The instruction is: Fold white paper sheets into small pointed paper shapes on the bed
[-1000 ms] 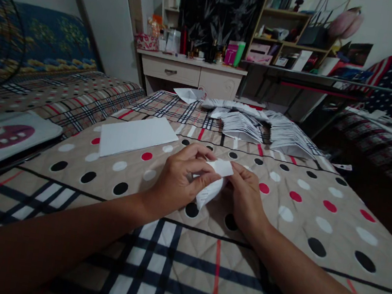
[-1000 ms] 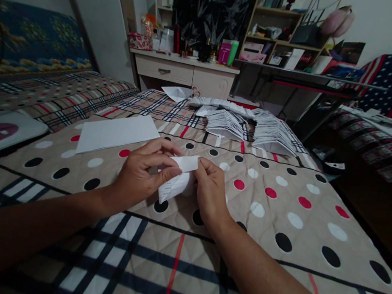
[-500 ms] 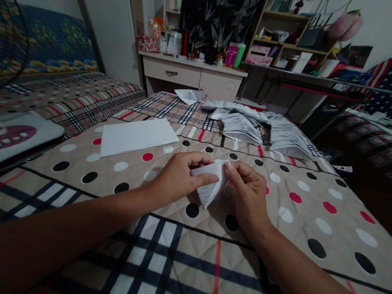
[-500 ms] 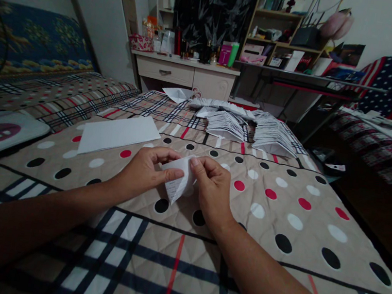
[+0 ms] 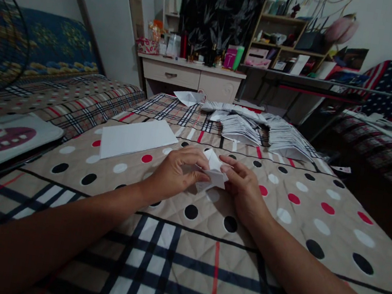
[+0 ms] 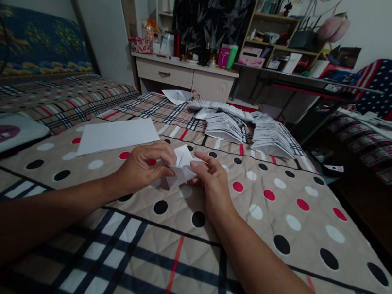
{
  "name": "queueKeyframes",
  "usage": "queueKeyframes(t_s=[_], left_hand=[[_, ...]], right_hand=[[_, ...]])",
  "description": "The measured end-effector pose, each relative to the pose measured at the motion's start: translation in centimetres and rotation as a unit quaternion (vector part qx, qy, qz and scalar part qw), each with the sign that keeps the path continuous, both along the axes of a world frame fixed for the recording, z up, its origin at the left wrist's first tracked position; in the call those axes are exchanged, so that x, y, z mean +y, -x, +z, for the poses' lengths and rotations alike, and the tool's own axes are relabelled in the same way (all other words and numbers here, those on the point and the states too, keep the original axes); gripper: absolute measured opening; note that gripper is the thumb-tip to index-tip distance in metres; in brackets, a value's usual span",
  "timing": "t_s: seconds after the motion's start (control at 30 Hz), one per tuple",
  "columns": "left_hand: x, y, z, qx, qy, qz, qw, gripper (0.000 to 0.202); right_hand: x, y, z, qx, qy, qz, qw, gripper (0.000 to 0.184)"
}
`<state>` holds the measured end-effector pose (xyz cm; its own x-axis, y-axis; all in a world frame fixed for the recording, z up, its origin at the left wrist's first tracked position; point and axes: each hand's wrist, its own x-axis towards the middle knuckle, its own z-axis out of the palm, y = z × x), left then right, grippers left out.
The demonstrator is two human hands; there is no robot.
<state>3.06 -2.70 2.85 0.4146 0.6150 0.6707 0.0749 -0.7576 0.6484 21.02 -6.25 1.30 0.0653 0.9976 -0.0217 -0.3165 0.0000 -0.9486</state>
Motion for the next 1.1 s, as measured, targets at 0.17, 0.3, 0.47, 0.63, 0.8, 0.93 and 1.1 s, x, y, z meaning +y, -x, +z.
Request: queueKeyframes(t_s=[0.17,0.3,0.47,0.63,0.8,0.93,1.1], left_hand=[[0.0,0.0,-0.3,0.001,0.000,0.047,0.999,0.008],[0.2,-0.2,-0.8,-0.020,0.084,0.041,0.995,0.013],[0.3,-0.1,-1.1,-0.005,0.114,0.073,0.991,0.016],[0.2,0.0,-1.2,0.008,0.119,0.067,0.991,0.017],[-0.1,-0.2,-1.0,0.017,0.121,0.050,0.991,0.019],[-0.7,-0.4,-0.4,0.082,0.096,0.024,0.992,0.022],[-1.1,-0.3,-0.2,0.117,0.039,0.016,0.992,0.028]], right_hand=[[-0.3,0.1,-0.1,-0.025,-0.043,-0.018,0.999,0.017],[-0.6,0.3,-0.1,-0.043,-0.072,-0.009,0.996,0.010],[-1.0,0.5,0.2,-0.076,-0.109,-0.009,0.991,0.014],[-1.2,0.6,0.4,-0.154,-0.195,-0.063,0.967,0.026],[-1.2,0.6,0.3,-0.201,-0.229,-0.080,0.949,0.010],[-1.4,0.7,0.6,-0.206,-0.226,-0.074,0.949,0.010],[-1.5,0.9,0.7,-0.172,-0.202,-0.073,0.961,0.011]])
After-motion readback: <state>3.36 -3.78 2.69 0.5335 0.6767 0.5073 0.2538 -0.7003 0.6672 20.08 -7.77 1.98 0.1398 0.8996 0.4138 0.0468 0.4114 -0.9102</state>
